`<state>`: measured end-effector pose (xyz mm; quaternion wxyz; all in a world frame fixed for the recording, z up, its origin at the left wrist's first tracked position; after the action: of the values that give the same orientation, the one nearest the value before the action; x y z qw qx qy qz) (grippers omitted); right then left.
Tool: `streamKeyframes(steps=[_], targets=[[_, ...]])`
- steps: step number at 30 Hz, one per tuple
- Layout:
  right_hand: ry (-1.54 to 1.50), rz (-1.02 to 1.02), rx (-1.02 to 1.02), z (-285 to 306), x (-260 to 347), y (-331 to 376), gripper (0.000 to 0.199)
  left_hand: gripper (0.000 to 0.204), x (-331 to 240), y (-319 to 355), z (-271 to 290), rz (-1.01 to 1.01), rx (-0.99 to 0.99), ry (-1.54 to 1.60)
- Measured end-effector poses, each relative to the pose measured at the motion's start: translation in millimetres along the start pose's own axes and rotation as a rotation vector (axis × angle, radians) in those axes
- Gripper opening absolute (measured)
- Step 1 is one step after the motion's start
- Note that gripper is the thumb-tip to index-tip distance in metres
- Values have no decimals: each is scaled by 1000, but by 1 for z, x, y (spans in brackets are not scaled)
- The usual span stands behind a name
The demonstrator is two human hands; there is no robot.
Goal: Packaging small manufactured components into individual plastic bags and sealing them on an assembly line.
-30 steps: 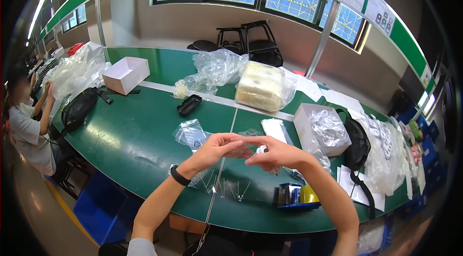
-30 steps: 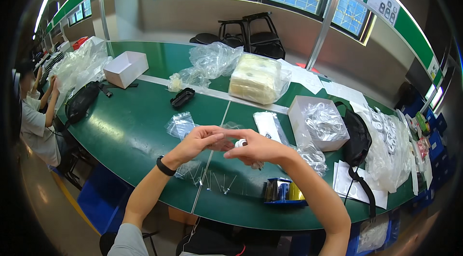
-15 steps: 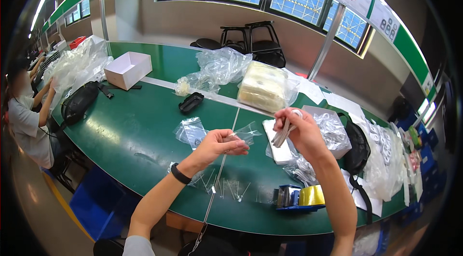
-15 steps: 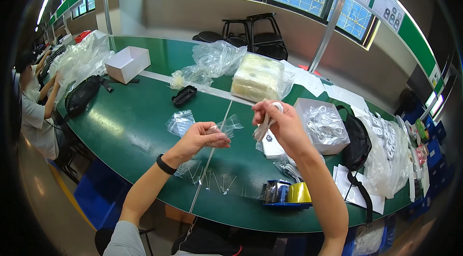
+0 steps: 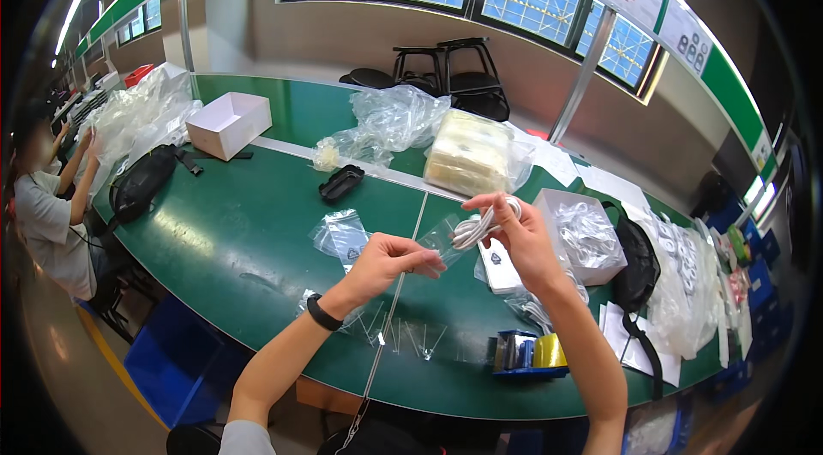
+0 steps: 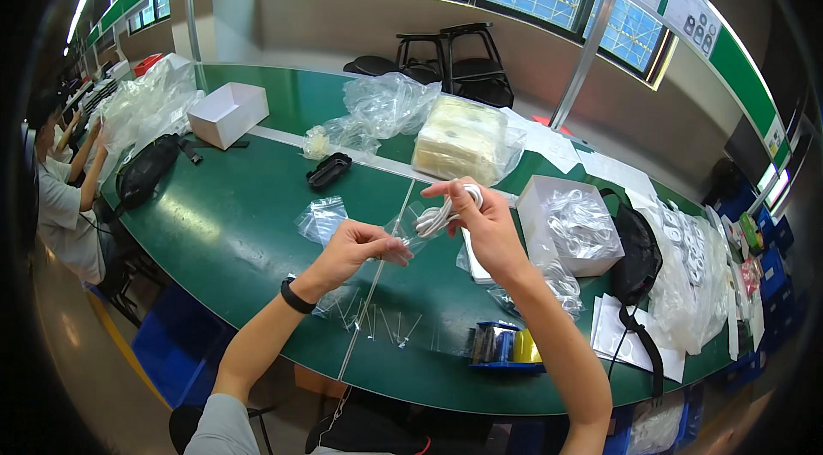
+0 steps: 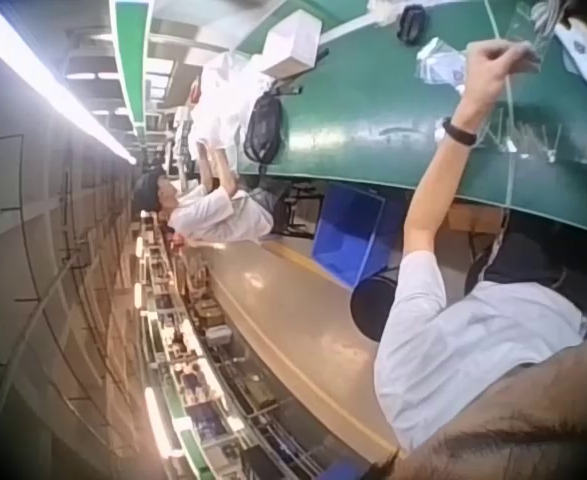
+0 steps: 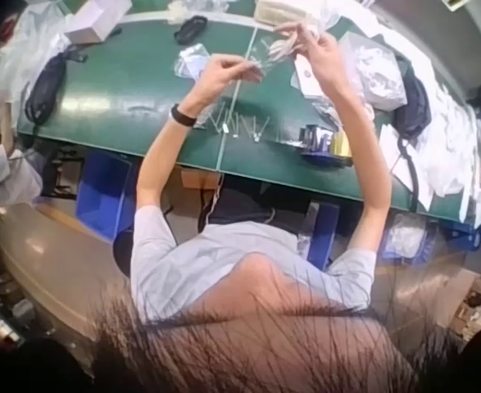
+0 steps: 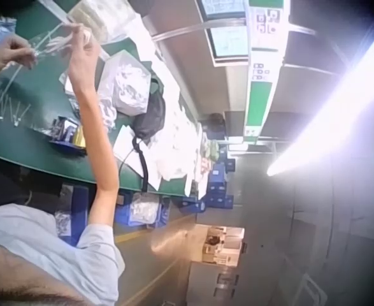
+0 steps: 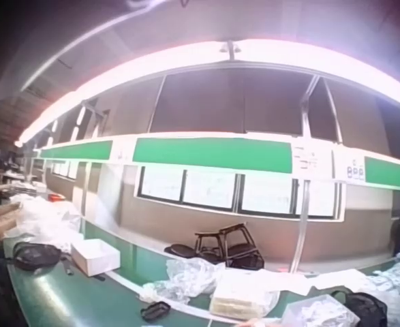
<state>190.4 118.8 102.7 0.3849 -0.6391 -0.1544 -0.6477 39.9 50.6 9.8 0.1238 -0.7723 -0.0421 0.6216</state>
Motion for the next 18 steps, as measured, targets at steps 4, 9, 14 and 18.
streamKeyframes(steps=[4,9,14,18], targets=[[-68,-67,-28,-7,-8,-3,43,21,0,-1,1,-20,-5,-1],[-145,-161,-125,-6,-27,-6,39,20,-2,0,1,-59,-54,-25],[-163,-209,-192,-6,-36,-6,34,22,-8,3,0,-74,-97,-165],[-132,-203,-212,-10,-33,-9,29,26,-6,3,0,-83,-91,-108]])
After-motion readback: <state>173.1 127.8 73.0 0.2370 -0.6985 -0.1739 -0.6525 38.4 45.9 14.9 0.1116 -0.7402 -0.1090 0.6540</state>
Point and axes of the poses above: each hand's wrist, its own y-axis away from the middle knuckle, its own z-axis out of the back of the hand, x = y × z, the point moved 8 cm from there along -y, towards the middle knuckle, and after that the axes turned 1 degree about x, right-handed, at the moved point
